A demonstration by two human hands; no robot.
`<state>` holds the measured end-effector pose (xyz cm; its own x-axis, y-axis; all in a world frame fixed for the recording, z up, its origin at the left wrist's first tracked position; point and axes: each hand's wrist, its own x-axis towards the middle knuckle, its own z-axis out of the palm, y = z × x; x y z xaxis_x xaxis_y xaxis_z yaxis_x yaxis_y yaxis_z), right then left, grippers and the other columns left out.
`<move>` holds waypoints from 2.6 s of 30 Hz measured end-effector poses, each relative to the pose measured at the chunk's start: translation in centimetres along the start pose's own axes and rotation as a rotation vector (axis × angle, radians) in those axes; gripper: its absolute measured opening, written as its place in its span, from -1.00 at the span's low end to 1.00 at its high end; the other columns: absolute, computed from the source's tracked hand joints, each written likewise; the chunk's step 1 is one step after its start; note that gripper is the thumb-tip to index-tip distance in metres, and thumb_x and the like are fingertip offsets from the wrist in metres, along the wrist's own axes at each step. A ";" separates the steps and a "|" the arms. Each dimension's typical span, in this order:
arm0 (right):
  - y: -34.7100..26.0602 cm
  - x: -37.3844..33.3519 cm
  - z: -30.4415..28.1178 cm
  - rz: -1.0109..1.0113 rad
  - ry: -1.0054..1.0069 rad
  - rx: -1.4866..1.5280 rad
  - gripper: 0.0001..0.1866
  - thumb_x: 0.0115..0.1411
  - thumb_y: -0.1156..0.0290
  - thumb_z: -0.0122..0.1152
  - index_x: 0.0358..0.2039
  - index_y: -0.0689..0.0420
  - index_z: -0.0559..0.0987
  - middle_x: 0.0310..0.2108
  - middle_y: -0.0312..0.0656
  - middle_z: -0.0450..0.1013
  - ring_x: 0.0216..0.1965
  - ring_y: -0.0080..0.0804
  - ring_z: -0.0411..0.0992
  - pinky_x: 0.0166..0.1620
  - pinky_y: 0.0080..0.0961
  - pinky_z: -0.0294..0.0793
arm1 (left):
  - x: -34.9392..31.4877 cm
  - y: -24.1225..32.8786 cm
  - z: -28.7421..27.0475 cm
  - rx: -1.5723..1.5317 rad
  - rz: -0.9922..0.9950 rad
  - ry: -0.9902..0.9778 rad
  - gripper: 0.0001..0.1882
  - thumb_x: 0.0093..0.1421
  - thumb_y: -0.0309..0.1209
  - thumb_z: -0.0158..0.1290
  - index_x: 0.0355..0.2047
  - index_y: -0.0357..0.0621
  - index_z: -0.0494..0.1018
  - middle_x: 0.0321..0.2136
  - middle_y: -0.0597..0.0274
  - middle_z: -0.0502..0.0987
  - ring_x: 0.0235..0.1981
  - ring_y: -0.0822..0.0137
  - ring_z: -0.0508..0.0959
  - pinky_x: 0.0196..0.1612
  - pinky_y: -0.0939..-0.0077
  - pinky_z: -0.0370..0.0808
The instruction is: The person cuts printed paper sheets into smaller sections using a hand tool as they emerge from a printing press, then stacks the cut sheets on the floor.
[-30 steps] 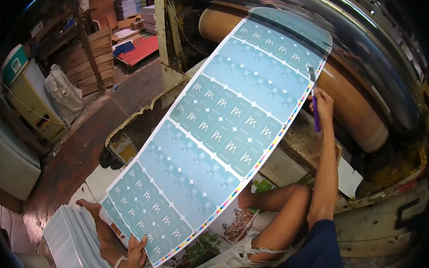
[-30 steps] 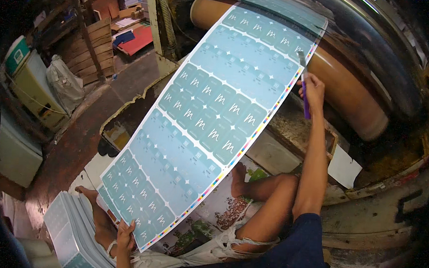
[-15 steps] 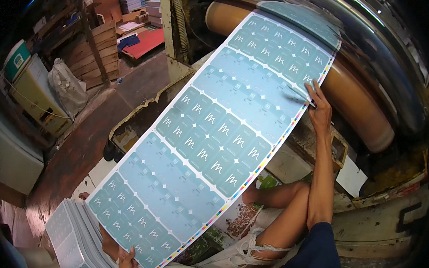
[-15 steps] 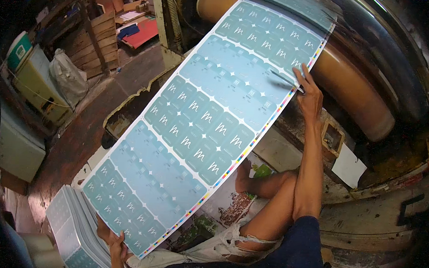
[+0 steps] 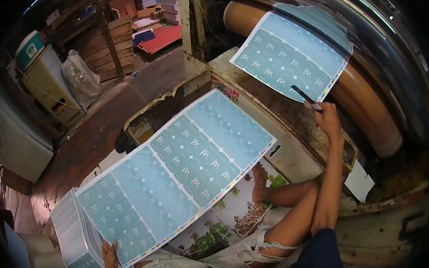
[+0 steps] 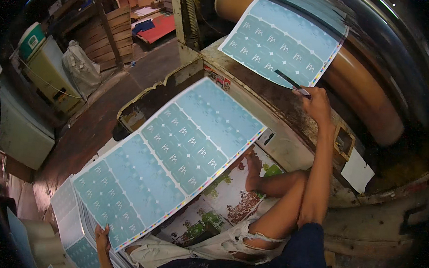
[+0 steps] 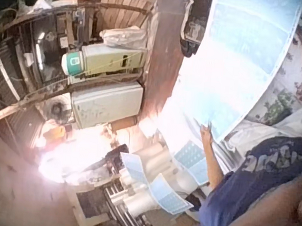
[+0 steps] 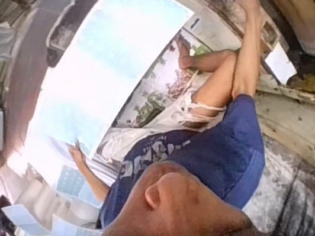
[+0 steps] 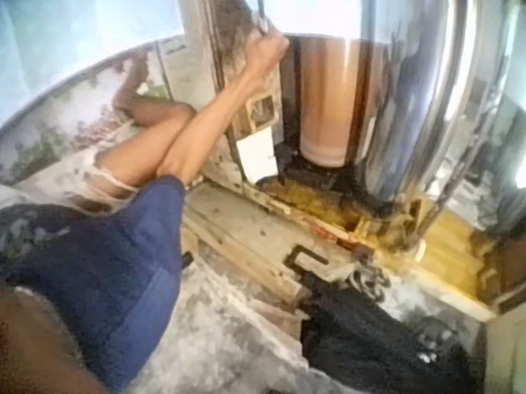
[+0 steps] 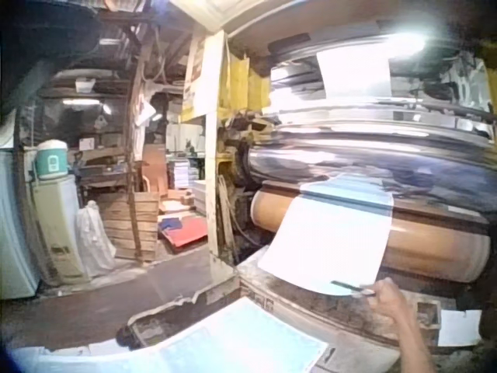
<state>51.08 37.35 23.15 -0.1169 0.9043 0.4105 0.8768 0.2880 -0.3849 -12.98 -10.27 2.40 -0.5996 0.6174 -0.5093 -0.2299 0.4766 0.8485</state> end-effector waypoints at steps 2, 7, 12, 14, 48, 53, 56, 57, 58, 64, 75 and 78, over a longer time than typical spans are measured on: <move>-2.4 0.5 -0.6 -0.048 -0.025 0.025 -0.77 -0.01 0.59 0.16 -0.29 0.22 0.65 -0.58 0.12 0.46 -0.64 -0.26 0.45 -0.47 -0.42 0.40 | 3.1 -2.7 -3.4 -0.018 0.219 0.048 -0.69 0.18 -0.56 0.09 -0.06 -0.33 0.37 -0.20 0.17 0.52 -0.23 0.43 0.51 -0.22 0.55 0.45; -3.5 1.0 -1.6 0.087 -0.166 0.041 -0.87 0.08 0.51 0.21 -0.37 0.28 0.63 -0.71 0.02 0.43 -0.77 -0.34 0.38 -0.59 -0.41 0.34 | 7.3 -0.8 3.9 0.045 0.325 -0.029 -0.60 0.20 -0.58 0.05 0.05 -0.33 0.28 -0.11 0.19 0.45 -0.15 0.37 0.45 -0.13 0.53 0.44; -3.0 1.4 -2.8 0.041 -0.233 0.108 -0.81 0.13 0.43 0.24 -0.32 0.30 0.61 -0.74 -0.11 0.40 -0.79 -0.46 0.33 -0.68 -0.43 0.31 | 10.4 -1.6 8.8 0.033 0.231 -0.036 -0.69 0.20 -0.63 0.02 -0.02 -0.30 0.39 -0.18 0.22 0.52 -0.22 0.40 0.48 -0.13 0.54 0.42; -3.9 2.0 -3.2 -0.010 -0.239 0.134 -0.79 0.15 0.41 0.25 -0.30 0.30 0.62 -0.70 -0.18 0.42 -0.80 -0.52 0.30 -0.71 -0.49 0.31 | 12.0 -3.7 8.7 -0.101 0.183 0.025 -0.65 0.16 -0.53 0.13 -0.05 -0.36 0.40 -0.20 0.17 0.52 -0.23 0.39 0.48 -0.14 0.53 0.42; -11.4 -5.1 -5.5 -0.257 -0.448 -0.031 -0.92 -0.12 0.48 0.19 -0.61 0.22 0.58 -0.56 -0.13 0.47 -0.35 -0.25 0.48 -0.51 -0.39 0.50 | -5.5 19.8 53.0 -0.840 -0.258 -1.191 -0.30 0.27 -0.14 0.02 0.24 -0.33 0.06 0.13 -0.07 0.31 0.10 0.09 0.40 0.16 0.13 0.35; -10.0 -8.7 -5.0 -0.287 -0.537 0.040 -0.92 -0.13 0.49 0.19 -0.63 0.23 0.57 -0.60 -0.10 0.48 -0.44 -0.19 0.52 -0.52 -0.34 0.50 | -8.7 21.4 56.5 -0.579 -0.237 -0.828 -0.49 0.28 -0.39 0.00 0.17 -0.36 0.17 0.03 -0.02 0.41 -0.01 0.14 0.48 0.02 0.22 0.49; -8.7 -10.4 -5.4 -0.281 -0.561 0.219 -0.91 -0.09 0.50 0.19 -0.62 0.26 0.55 -0.63 -0.06 0.47 -0.51 -0.11 0.53 -0.51 -0.29 0.49 | -9.2 18.6 54.6 -0.434 -0.157 -0.684 -0.52 0.24 -0.51 0.02 0.15 -0.34 0.20 -0.01 0.03 0.42 -0.06 0.19 0.51 0.02 0.24 0.51; -8.6 -10.8 -5.4 -0.306 -0.584 0.311 -0.89 -0.04 0.50 0.18 -0.62 0.27 0.55 -0.64 -0.03 0.46 -0.54 -0.08 0.53 -0.50 -0.26 0.50 | -9.0 17.9 53.7 -0.425 -0.154 -0.681 -0.52 0.24 -0.51 0.02 0.15 -0.34 0.20 -0.01 0.03 0.42 -0.06 0.19 0.51 0.02 0.24 0.51; -8.5 -11.2 -5.2 -0.303 -0.580 0.319 -0.89 -0.04 0.50 0.18 -0.62 0.27 0.55 -0.64 -0.03 0.46 -0.54 -0.08 0.53 -0.50 -0.26 0.50 | -9.0 17.2 52.9 -0.440 -0.102 -0.676 -0.51 0.23 -0.52 0.03 0.16 -0.33 0.20 0.00 0.01 0.42 -0.05 0.19 0.50 0.03 0.24 0.50; -6.7 -9.5 -5.3 -0.189 -0.481 0.481 -0.72 0.27 0.35 -0.02 -0.12 0.20 0.55 -0.58 0.04 0.48 -0.53 -0.03 0.50 -0.46 -0.24 0.49 | -8.1 14.3 49.6 -0.438 -0.009 -0.608 -0.36 0.18 -0.51 0.11 0.23 -0.27 0.11 0.03 0.02 0.37 0.01 0.19 0.44 0.06 0.27 0.44; 18.1 6.1 -9.3 0.389 0.712 0.730 -0.63 0.29 0.21 0.06 -0.09 0.25 0.56 -0.54 -0.18 0.48 -0.73 -0.60 0.35 -0.68 -0.68 0.29 | -8.3 9.9 45.3 -0.291 0.024 -0.475 -0.34 0.16 -0.47 0.15 0.22 -0.19 0.12 0.01 0.10 0.39 -0.03 0.21 0.46 0.01 0.28 0.46; 22.4 7.4 -7.5 0.445 0.786 0.789 -0.58 0.29 0.20 0.05 -0.05 0.32 0.52 -0.54 -0.08 0.49 -0.77 -0.54 0.34 -0.71 -0.64 0.27 | -8.1 8.6 43.3 -0.270 0.024 -0.476 -0.33 0.16 -0.51 0.14 0.23 -0.24 0.10 0.03 0.08 0.37 0.01 0.24 0.42 0.07 0.32 0.40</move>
<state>73.34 48.11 23.78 0.6817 0.6128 0.3998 0.2086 0.3610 -0.9089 23.08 15.94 7.53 -0.2080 0.8710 -0.4451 -0.4463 0.3204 0.8355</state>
